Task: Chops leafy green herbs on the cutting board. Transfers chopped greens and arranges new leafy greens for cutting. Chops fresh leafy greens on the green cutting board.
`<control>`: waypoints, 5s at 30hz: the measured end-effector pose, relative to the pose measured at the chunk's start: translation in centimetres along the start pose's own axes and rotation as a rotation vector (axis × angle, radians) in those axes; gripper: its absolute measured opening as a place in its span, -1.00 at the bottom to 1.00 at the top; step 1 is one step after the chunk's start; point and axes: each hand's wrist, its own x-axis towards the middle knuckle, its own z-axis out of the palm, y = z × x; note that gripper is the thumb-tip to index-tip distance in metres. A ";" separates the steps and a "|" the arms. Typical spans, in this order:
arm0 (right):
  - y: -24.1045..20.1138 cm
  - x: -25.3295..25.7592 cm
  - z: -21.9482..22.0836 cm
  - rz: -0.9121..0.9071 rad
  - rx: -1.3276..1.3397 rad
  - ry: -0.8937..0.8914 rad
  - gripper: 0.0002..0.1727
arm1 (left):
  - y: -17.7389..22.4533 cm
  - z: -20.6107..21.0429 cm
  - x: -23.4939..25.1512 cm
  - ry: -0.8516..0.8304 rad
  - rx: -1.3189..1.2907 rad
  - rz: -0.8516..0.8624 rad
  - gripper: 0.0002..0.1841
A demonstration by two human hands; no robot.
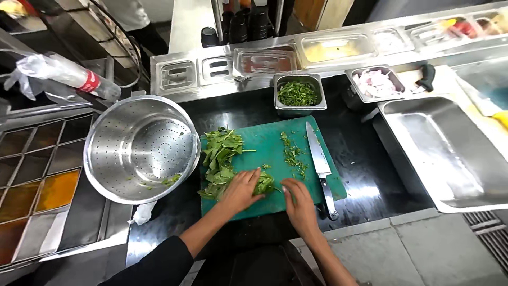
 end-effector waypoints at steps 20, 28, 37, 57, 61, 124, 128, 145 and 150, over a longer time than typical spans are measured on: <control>-1.0 5.3 1.1 0.253 0.080 -0.289 -0.47 | 0.9 0.0 2.5 -0.197 0.086 0.070 -0.20; 0.7 -0.8 6.9 -0.212 -0.192 0.124 -0.59 | -0.1 -2.7 2.7 -0.368 -0.174 0.030 0.12; -1.0 0.1 5.5 -0.041 -0.021 0.034 -0.67 | -2.7 -1.3 2.2 -0.003 -0.423 0.304 -0.71; -0.7 -4.0 5.7 -0.413 -0.102 -0.139 -0.78 | -2.6 1.8 0.1 0.216 -0.128 0.560 -0.72; -2.6 -3.7 6.1 -0.265 -0.114 -0.167 -0.76 | -2.5 0.8 0.2 0.174 -0.111 0.545 -0.75; -11.4 -2.4 -3.8 0.853 -0.407 -0.722 -0.58 | 3.0 -4.7 7.0 -0.651 0.156 0.259 -0.83; -8.6 -1.7 -1.1 0.821 -0.420 -0.669 -0.61 | 2.5 -4.1 6.8 -0.624 0.150 0.319 -0.84; -9.9 -0.5 -1.1 0.873 -0.347 -0.707 -0.60 | 1.3 -4.5 5.8 -0.516 0.003 0.315 -0.89; -12.0 -0.5 -3.6 0.870 -0.360 -0.752 -0.58 | 0.1 -3.7 5.5 -0.460 -0.059 0.347 -0.89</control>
